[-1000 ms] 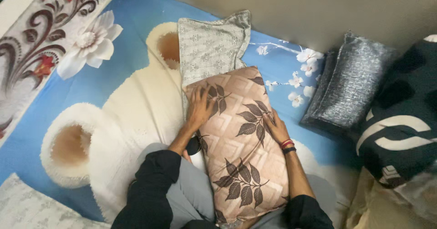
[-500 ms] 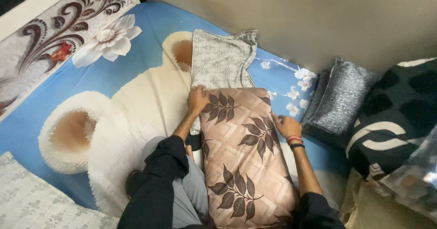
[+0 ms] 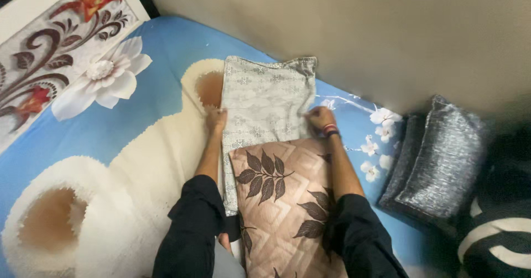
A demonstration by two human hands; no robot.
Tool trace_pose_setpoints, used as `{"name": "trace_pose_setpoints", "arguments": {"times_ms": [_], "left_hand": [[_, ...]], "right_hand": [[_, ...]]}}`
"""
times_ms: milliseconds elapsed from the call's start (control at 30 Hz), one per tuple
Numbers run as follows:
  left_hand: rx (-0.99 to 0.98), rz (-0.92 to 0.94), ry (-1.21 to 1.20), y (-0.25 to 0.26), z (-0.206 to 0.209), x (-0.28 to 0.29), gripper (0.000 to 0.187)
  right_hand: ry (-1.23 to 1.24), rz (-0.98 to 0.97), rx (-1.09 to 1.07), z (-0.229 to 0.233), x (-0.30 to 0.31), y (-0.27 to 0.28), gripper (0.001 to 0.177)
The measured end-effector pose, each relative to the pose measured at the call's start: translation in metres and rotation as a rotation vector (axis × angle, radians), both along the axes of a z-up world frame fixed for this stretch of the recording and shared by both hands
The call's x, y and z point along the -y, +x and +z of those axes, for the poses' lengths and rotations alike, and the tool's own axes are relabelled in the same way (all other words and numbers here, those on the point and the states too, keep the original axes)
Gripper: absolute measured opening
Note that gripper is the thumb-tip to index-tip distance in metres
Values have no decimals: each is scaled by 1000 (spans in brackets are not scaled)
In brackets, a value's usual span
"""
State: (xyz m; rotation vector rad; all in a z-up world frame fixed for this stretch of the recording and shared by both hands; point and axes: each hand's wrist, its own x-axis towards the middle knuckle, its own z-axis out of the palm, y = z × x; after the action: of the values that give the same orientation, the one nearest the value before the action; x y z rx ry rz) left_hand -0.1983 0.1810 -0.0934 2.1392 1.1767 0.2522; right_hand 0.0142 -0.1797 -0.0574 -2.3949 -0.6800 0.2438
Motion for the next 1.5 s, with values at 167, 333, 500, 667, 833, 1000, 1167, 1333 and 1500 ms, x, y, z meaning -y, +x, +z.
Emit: {"name": "trace_pose_setpoints", "arguments": {"times_ms": [167, 333, 500, 667, 833, 1000, 1167, 1333, 1500], "left_hand": [[112, -37, -289, 13, -18, -52, 63], [45, -178, 57, 46, -15, -42, 50], [199, 208, 53, 55, -15, -27, 38], [282, 23, 256, 5, 30, 17, 68], [336, -436, 197, -139, 66, 144, 65], [253, -440, 163, -250, 86, 251, 82], [376, -253, 214, -304, 60, 334, 80], [233, -119, 99, -298, 79, 354, 78], [120, -234, -2, -317, 126, 328, 60]], "right_hand": [[-107, -73, -160, -9, 50, 67, 28], [171, -202, -206, -6, -7, 81, 63], [201, -382, 167, 24, -34, 50, 49], [240, -299, 227, 93, -5, -28, 52], [182, -24, 327, 128, 102, -175, 44], [112, 218, 392, 144, 157, -307, 57], [27, 450, 474, 106, 162, -370, 53], [294, 437, 520, 71, 166, -348, 36], [108, 174, 512, 104, 171, -357, 6]]}}
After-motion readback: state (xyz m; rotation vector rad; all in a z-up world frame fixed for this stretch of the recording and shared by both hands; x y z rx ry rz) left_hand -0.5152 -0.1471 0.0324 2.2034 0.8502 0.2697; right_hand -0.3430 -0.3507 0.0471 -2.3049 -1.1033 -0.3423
